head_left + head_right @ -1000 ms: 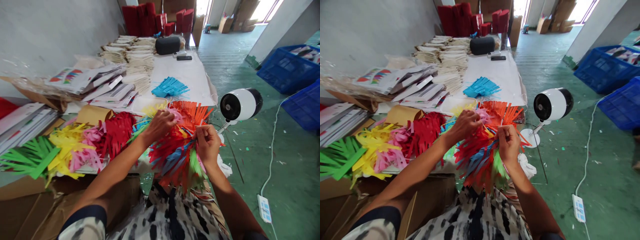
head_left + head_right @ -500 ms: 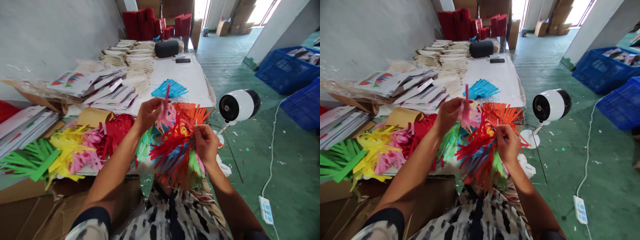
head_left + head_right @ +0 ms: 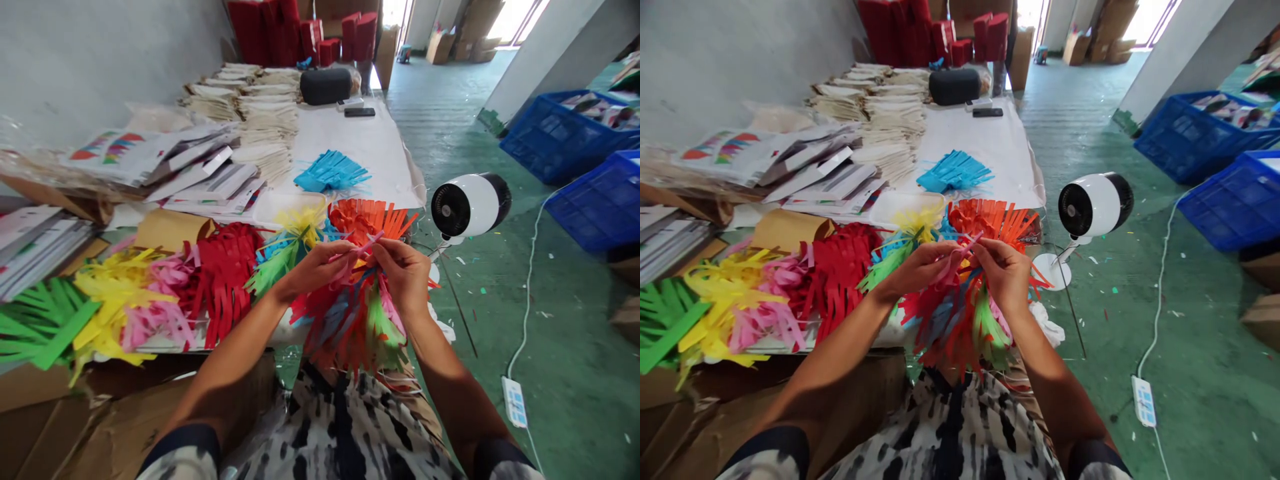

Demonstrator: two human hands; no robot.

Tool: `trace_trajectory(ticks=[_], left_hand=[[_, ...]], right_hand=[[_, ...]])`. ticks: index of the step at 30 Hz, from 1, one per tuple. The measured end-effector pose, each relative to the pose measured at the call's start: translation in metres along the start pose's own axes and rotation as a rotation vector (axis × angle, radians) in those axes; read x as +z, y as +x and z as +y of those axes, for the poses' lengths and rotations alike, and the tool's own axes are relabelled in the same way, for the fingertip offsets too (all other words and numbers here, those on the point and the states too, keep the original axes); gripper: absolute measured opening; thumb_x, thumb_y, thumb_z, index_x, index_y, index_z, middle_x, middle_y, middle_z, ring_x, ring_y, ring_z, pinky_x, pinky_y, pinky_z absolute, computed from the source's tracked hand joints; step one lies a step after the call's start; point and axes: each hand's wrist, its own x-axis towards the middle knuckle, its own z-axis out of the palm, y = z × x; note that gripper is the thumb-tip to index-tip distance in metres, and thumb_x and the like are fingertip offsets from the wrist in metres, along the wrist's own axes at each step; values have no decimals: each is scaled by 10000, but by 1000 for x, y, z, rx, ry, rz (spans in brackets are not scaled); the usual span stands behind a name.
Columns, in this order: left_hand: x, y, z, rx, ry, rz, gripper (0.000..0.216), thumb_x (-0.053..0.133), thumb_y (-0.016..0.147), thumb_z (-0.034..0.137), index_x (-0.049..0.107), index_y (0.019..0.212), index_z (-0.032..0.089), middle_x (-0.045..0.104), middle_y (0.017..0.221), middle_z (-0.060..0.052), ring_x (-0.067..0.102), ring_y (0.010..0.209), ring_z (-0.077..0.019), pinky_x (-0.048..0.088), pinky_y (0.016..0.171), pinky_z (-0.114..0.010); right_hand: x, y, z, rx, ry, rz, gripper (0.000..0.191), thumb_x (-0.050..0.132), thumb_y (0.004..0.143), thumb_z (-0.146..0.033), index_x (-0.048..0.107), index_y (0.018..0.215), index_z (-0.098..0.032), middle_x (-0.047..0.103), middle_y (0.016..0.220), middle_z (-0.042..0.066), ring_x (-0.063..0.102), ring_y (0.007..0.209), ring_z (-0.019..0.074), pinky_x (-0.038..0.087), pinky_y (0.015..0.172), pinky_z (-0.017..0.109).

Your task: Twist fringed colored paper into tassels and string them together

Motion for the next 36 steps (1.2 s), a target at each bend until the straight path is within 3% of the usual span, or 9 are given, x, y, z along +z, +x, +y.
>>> trace_trajectory(ticks=[2, 5, 8, 15, 19, 23, 29, 32, 36], left_hand=[[-4, -2, -2, 14, 14, -18, 437, 569, 1019, 563, 784, 908, 199, 733, 797, -66, 674, 716, -181, 562, 661, -309], [-14, -4, -2, 49, 7, -26, 251, 646, 987, 403, 825, 1016, 229, 810, 1025, -94, 758, 965, -230, 609, 870, -368], [-20, -5, 5, 11, -43, 90, 274, 628, 984, 307, 808, 1190, 285, 799, 1236, -78, 736, 1186, -241, 585, 1025, -409], [15, -6, 13, 16, 139, 348, 187, 812, 898, 411, 834, 902, 225, 835, 879, -34, 770, 798, -193, 600, 783, -309], [31, -10, 10, 61, 168, 442, 164, 760, 951, 379, 837, 938, 235, 833, 894, -33, 762, 800, -182, 589, 762, -304], [35, -12, 8, -10, 65, 537, 160, 749, 946, 351, 802, 906, 205, 814, 861, -34, 750, 777, -170, 595, 737, -287], [36, -15, 9, 20, 194, 472, 139, 738, 948, 333, 785, 958, 203, 819, 935, -55, 765, 836, -188, 597, 789, -313], [36, -17, 10, 96, 375, 499, 89, 714, 963, 272, 778, 948, 213, 816, 948, -48, 757, 878, -190, 576, 830, -323], [38, -19, 11, 147, 393, 554, 73, 695, 965, 228, 761, 935, 220, 792, 928, -27, 734, 871, -168, 567, 834, -302]], right_hand=[[-1, 1, 3, 22, 19, -50, 339, 837, 819, -525, 799, 939, -210, 781, 722, 25, 746, 633, 184, 624, 617, 311], [-1, 1, 5, 35, 38, -83, 303, 839, 828, -491, 791, 913, -204, 769, 707, 18, 727, 613, 164, 599, 594, 280], [2, -1, 5, 40, 35, -60, 297, 845, 819, -481, 787, 902, -202, 759, 697, 13, 713, 601, 159, 584, 571, 272], [4, -7, 7, -21, -62, -37, 267, 791, 881, -477, 788, 910, -211, 775, 749, 23, 740, 661, 177, 617, 639, 303], [3, -9, 7, -53, -142, -27, 242, 766, 911, -449, 789, 932, -209, 777, 754, 26, 739, 654, 174, 605, 637, 294], [5, -11, 6, -51, -119, -14, 216, 758, 913, -428, 776, 912, -213, 777, 756, 23, 736, 650, 171, 599, 625, 287], [7, -13, 7, -25, -124, -5, 255, 767, 895, -463, 773, 898, -208, 791, 781, 37, 736, 667, 180, 597, 631, 296], [7, -13, 5, -29, -134, -25, 251, 758, 905, -457, 772, 900, -206, 789, 777, 39, 731, 660, 179, 587, 628, 296], [9, -15, 2, -68, -195, -35, 226, 737, 918, -420, 772, 874, -201, 767, 734, 26, 700, 630, 164, 552, 604, 278]])
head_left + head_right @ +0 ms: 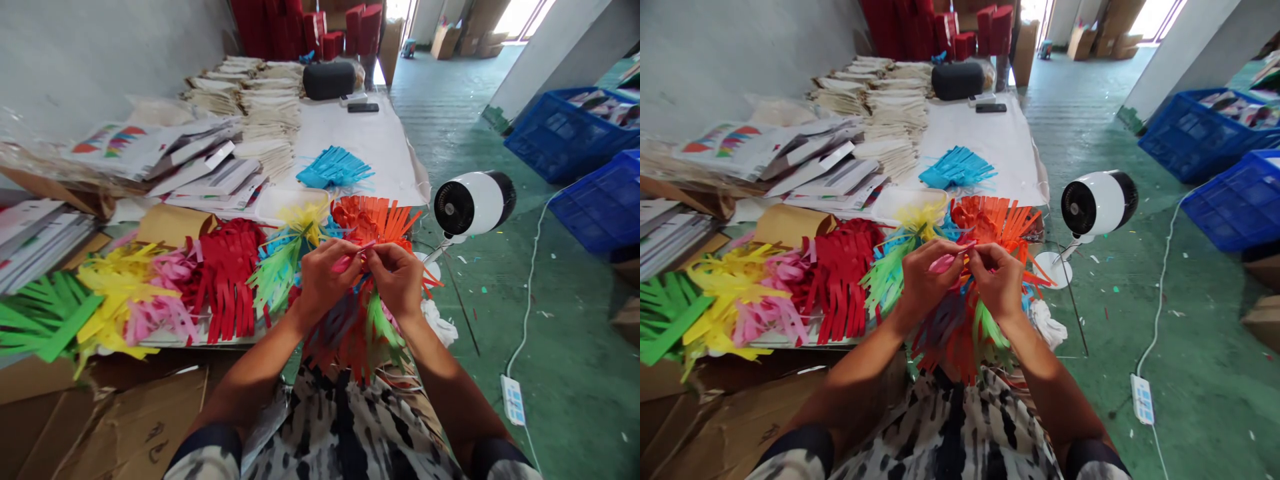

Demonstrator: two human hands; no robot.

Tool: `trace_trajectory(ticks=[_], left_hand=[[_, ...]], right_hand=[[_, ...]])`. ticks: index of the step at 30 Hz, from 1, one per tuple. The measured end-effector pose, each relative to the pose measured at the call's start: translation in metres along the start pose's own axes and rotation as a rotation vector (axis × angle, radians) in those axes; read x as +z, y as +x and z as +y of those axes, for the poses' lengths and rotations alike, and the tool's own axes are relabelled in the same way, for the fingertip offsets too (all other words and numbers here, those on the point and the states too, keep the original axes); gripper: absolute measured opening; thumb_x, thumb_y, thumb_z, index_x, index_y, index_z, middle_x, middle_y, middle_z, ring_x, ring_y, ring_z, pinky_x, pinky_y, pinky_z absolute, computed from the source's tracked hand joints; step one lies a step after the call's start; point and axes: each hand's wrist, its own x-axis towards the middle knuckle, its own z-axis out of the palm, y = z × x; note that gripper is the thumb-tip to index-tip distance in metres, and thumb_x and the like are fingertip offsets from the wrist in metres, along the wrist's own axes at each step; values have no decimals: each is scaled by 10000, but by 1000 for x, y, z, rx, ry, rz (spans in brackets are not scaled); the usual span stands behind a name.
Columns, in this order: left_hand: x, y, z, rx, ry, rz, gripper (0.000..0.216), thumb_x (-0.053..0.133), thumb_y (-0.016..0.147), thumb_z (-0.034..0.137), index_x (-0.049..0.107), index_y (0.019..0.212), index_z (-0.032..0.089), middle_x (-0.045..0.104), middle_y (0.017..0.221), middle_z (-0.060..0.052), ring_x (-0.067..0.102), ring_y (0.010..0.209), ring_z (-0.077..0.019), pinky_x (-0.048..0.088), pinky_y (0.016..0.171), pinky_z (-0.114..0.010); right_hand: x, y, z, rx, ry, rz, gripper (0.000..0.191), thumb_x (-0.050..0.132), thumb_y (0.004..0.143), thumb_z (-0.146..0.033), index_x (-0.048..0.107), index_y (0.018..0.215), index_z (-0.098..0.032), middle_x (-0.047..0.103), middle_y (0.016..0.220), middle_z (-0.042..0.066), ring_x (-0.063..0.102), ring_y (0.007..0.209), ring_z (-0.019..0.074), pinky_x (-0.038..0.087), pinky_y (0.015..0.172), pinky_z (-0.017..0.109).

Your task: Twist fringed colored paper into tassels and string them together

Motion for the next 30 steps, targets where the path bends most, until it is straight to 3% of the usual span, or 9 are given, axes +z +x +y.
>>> trace_trajectory(ticks=[4, 10, 17, 24, 27, 30], left_hand=[[1, -1, -2, 25, -33, 151, 46, 707, 946, 197, 746, 939, 221, 767, 897, -11, 720, 852, -150, 567, 810, -276], [3, -6, -6, 32, 53, 64, 50, 695, 965, 213, 745, 964, 219, 788, 956, -29, 743, 901, -163, 578, 853, -290], [3, -9, -6, 102, 230, -4, 102, 669, 994, 254, 743, 1054, 218, 812, 1056, -60, 772, 955, -188, 573, 837, -283], [5, -14, -11, 223, 253, 64, 141, 689, 972, 203, 768, 1084, 237, 824, 1046, -54, 787, 934, -181, 578, 839, -274], [5, -14, -8, 198, 187, 124, 102, 714, 952, 196, 772, 1027, 232, 822, 1004, -43, 781, 901, -170, 583, 830, -271], [3, -12, -3, 41, 28, 114, 50, 716, 957, 221, 758, 982, 228, 806, 943, -19, 765, 844, -154, 584, 807, -268]], right_hand=[[1, -1, 2, 14, -23, 0, 230, 739, 918, -411, 778, 875, -188, 768, 743, 29, 687, 620, 151, 538, 601, 265], [2, -2, 5, 14, 68, 16, 245, 760, 916, -430, 797, 1005, -205, 791, 801, 31, 734, 683, 167, 579, 654, 278], [1, -2, 6, -10, -34, -3, 216, 702, 941, -394, 789, 976, -198, 793, 818, 36, 722, 696, 162, 567, 678, 275], [2, -4, -2, -60, -122, -6, 183, 694, 924, -349, 782, 873, -198, 751, 726, 7, 628, 609, 129, 506, 599, 246], [3, -5, -2, -59, -108, -12, 171, 700, 918, -341, 785, 867, -203, 748, 724, 3, 631, 612, 130, 507, 601, 249], [2, -4, 3, -41, -32, -1, 152, 710, 904, -338, 787, 884, -208, 751, 730, 5, 654, 624, 139, 524, 612, 259]])
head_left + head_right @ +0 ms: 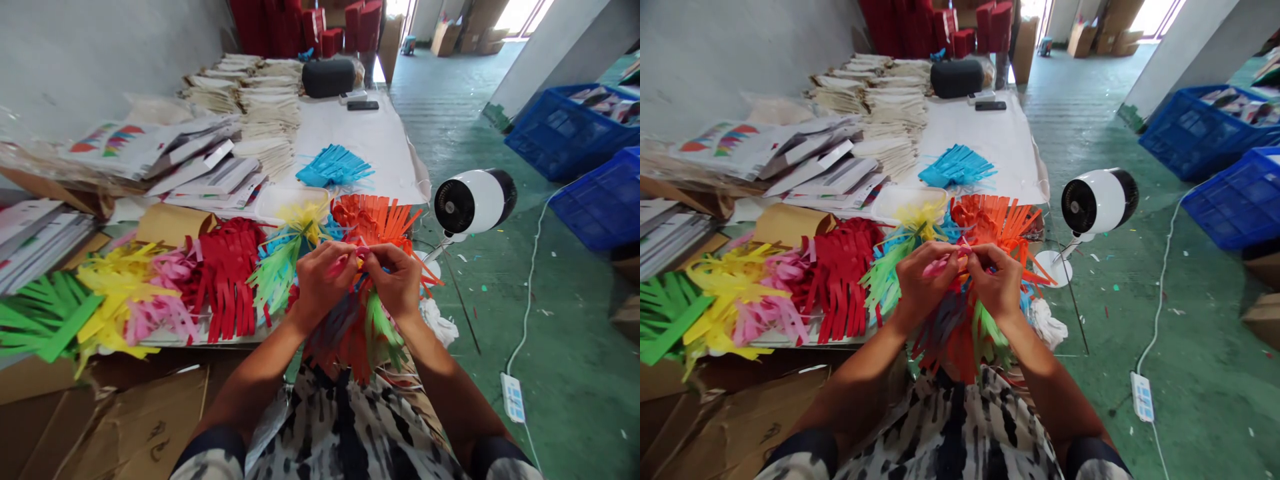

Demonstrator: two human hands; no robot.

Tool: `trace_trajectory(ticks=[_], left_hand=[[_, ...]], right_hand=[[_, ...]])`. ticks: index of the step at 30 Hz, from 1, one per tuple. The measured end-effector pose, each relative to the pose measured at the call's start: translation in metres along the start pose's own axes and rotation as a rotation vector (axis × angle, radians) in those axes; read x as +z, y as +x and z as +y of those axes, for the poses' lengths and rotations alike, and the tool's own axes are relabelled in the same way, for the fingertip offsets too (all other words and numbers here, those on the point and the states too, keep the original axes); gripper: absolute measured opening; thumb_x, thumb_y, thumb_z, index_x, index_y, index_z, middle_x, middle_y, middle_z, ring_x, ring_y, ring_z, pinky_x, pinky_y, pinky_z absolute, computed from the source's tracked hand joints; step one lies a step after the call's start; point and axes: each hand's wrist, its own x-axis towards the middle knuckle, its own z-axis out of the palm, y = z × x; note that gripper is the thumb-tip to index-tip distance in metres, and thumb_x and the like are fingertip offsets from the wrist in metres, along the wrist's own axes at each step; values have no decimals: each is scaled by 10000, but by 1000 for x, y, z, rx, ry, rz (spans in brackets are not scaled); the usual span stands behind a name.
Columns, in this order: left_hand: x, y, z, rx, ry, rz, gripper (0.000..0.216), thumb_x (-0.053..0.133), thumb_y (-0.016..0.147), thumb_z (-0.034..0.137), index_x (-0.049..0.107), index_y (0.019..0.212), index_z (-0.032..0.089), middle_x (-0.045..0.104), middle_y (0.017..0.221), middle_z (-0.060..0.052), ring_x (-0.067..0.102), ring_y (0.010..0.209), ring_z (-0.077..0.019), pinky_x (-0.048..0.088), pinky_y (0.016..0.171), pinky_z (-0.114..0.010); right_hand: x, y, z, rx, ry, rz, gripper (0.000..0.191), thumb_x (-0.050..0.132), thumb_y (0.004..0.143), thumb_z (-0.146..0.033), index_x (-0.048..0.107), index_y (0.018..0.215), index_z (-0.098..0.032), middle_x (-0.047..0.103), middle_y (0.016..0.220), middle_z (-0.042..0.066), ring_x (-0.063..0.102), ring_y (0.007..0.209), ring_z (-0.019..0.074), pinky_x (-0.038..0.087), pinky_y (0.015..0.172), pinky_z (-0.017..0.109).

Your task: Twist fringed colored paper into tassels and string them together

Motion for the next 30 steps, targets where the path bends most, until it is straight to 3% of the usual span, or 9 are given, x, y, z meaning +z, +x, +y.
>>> trace_trajectory(ticks=[5, 8, 11, 19, 26, 30], left_hand=[[-5, 6, 6, -322, -302, 6, 84, 672, 989, 275, 721, 993, 206, 772, 920, -16, 758, 846, -152, 600, 829, -280], [-6, 8, 6, -437, -430, -113, 164, 696, 980, 349, 749, 1038, 204, 788, 987, -46, 761, 903, -173, 611, 855, -302], [-5, 7, 3, -494, -513, -199, 236, 794, 906, 373, 769, 1067, 202, 795, 1039, -64, 763, 946, -193, 615, 896, -331], [-2, 7, 0, -573, -632, -176, 187, 795, 869, 351, 710, 918, 192, 731, 893, -9, 703, 823, -146, 584, 794, -273], [-19, 19, -6, -800, -893, -480, 283, 866, 808, 352, 686, 932, 174, 730, 870, -24, 712, 783, -154, 548, 757, -260], [-21, 22, -17, -899, -965, -424, 316, 887, 805, 388, 696, 938, 174, 748, 808, -20, 714, 705, -152, 547, 689, -258]], right_hand=[[-3, 4, 8, 56, 114, 29, 125, 720, 896, -323, 782, 915, -217, 771, 778, 16, 696, 662, 148, 556, 635, 266], [-4, 5, 8, 68, 124, 21, 125, 725, 899, -327, 776, 905, -213, 762, 764, 14, 689, 655, 144, 549, 632, 261], [-3, 4, 6, 66, 108, -2, 156, 713, 920, -351, 773, 923, -207, 757, 767, 16, 684, 660, 143, 539, 642, 263], [-2, 3, 1, 53, 6, -65, 202, 722, 925, -397, 759, 909, -199, 749, 754, 8, 651, 642, 140, 505, 618, 257], [-1, 5, 2, 42, -27, -76, 211, 711, 933, -411, 753, 906, -206, 750, 747, 8, 665, 640, 152, 517, 617, 264], [0, 5, 3, 62, 28, -39, 255, 718, 947, -459, 756, 923, -208, 756, 772, 12, 691, 676, 158, 535, 645, 268]])
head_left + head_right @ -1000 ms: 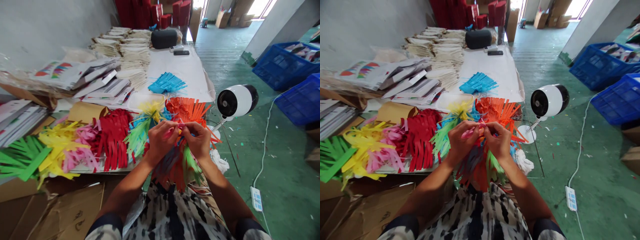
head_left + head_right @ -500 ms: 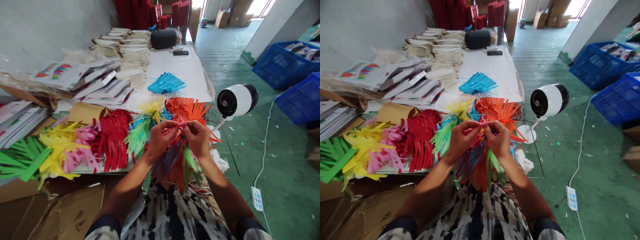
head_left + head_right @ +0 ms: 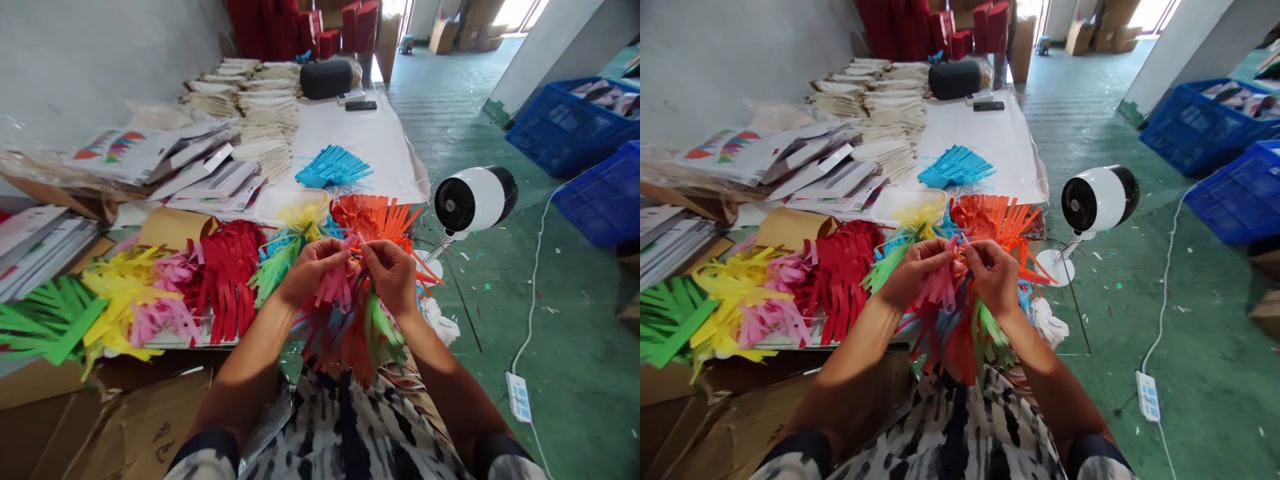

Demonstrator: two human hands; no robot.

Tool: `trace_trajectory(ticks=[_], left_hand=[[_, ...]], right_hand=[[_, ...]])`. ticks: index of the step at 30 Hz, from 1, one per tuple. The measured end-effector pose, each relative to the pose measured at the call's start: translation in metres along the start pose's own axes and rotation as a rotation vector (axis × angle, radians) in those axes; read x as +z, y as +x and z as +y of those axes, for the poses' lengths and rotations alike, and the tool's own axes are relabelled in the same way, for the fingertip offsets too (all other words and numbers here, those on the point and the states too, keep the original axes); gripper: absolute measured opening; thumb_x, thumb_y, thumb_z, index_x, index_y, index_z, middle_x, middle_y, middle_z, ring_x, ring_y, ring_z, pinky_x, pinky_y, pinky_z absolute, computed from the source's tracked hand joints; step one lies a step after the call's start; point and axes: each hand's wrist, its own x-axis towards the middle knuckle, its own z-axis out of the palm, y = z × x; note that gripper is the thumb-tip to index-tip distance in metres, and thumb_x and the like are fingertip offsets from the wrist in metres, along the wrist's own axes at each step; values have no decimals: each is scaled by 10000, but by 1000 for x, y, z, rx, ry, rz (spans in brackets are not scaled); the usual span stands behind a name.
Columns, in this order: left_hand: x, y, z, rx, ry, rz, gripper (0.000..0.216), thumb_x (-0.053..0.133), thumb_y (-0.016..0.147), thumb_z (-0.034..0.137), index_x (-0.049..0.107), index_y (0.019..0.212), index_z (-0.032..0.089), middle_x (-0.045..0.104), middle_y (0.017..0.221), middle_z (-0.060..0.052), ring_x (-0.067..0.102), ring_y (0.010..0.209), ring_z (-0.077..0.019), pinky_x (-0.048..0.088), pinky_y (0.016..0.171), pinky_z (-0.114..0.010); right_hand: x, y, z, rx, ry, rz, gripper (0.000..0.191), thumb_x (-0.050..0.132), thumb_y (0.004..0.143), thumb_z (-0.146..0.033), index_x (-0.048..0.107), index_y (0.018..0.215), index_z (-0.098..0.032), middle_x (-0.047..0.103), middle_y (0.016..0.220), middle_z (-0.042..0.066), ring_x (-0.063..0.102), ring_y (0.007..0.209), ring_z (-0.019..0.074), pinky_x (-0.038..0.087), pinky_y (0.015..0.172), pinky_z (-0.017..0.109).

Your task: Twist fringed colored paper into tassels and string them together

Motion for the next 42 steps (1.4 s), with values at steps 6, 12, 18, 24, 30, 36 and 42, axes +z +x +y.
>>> trace_trajectory(ticks=[6, 12, 18, 24, 30, 36, 42], left_hand=[[-7, 9, -1, 62, -45, 62, 316, 927, 767, 372, 731, 885, 154, 726, 775, -11, 666, 662, -110, 528, 655, -228], [-8, 8, -1, 55, -15, 66, 299, 926, 777, 364, 754, 897, 151, 737, 807, -19, 670, 686, -107, 515, 658, -214], [-9, 8, -3, 54, 21, 77, 300, 942, 751, 357, 758, 880, 157, 746, 807, -16, 677, 693, -112, 512, 683, -224], [-4, 7, -3, 66, 45, 88, 314, 957, 717, 346, 756, 869, 157, 741, 813, -15, 671, 716, -122, 515, 701, -233], [-4, 4, -2, 124, 66, 85, 284, 945, 747, 340, 762, 880, 168, 744, 824, -5, 661, 729, -105, 504, 720, -221], [-6, 5, -3, 84, 39, 58, 280, 881, 827, 405, 751, 870, 161, 714, 779, -13, 630, 681, -105, 476, 661, -222], [-4, 5, -3, 104, 10, 81, 281, 891, 805, 397, 748, 862, 162, 694, 780, -7, 608, 663, -104, 469, 632, -222]], right_hand=[[-2, -3, -6, -53, -29, -50, 249, 700, 979, -446, 738, 897, -213, 723, 726, -10, 673, 658, 142, 515, 655, 259], [0, -4, -11, -94, -99, -106, 240, 672, 993, -426, 722, 881, -220, 717, 717, -14, 673, 644, 145, 515, 641, 260], [-2, -4, -10, -100, -95, -125, 231, 674, 994, -418, 725, 883, -222, 710, 715, -16, 661, 633, 140, 515, 634, 259], [-1, -3, -10, -94, -101, -126, 241, 673, 991, -427, 728, 878, -221, 710, 725, -11, 656, 639, 143, 518, 632, 263], [-1, -3, -7, -82, -107, -129, 244, 670, 993, -429, 729, 883, -219, 712, 726, -9, 658, 638, 145, 509, 622, 265], [-1, -4, -8, -85, -122, -141, 262, 671, 988, -440, 737, 866, -218, 708, 712, -11, 644, 635, 143, 502, 629, 267], [0, -4, -8, -72, -111, -130, 254, 682, 977, -422, 730, 839, -215, 697, 692, -11, 635, 619, 144, 493, 613, 268]])
